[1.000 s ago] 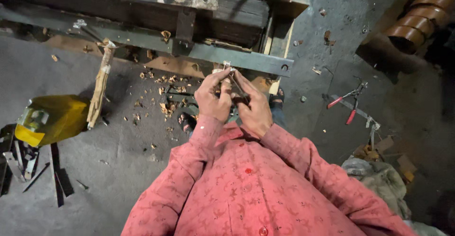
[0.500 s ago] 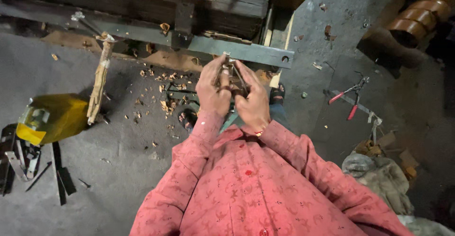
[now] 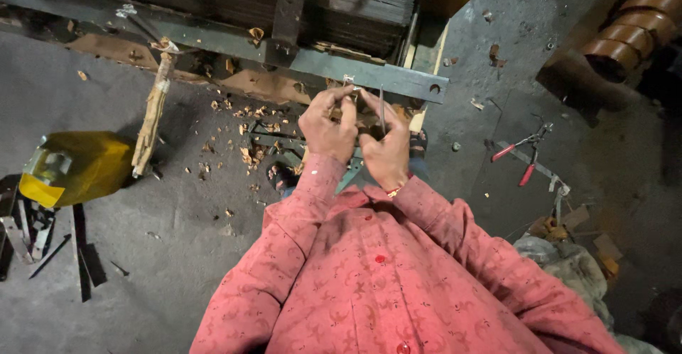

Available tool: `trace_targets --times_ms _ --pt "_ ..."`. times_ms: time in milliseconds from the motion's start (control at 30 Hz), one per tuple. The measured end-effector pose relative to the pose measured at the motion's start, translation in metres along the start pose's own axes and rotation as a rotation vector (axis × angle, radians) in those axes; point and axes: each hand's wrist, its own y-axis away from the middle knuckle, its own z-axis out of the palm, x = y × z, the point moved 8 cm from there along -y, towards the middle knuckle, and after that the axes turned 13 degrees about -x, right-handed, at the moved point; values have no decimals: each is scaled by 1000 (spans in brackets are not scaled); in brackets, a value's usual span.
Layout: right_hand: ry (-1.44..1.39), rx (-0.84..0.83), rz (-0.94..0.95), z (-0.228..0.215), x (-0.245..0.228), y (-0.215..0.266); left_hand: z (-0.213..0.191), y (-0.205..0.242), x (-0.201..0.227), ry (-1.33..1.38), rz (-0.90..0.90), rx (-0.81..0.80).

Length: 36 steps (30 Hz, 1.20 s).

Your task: The person strips insulation from the ends of a wire using a small knife and a pair of pliers.

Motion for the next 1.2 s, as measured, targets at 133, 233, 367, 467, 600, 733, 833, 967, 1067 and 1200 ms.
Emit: trace_targets --times_ms 133,233,367,467,600,733,833,967,1067,1200 --pt "-32 2 -24 1 -8 0 -1 -1 -6 39 -25 -5" --pt "-111 6 115 2 5 2 0 0 -13 8 -59 -23" --pt "-214 -9 93 3 15 -2 1 4 -17 35 -19 -16" --pt "-72 -17 59 -3 12 -2 -1 5 -16 17 -11 -53" --pt "-85 -137 76 -15 4 -6 -1 3 1 -63 99 -143" --pt "223 -212 235 -45 13 1 4 0 -14 -64 -25 -204" --pt "195 -275 289 -58 27 15 20 3 -57 349 -312 -268" --pt "126 -320 282 -69 40 27 40 21 -100 680 -840 -394" --pt "149 -310 380 -73 53 35 45 22 -102 813 -998 -459" --pt "103 -323 467 -66 68 39 48 23 -102 793 -966 -434"
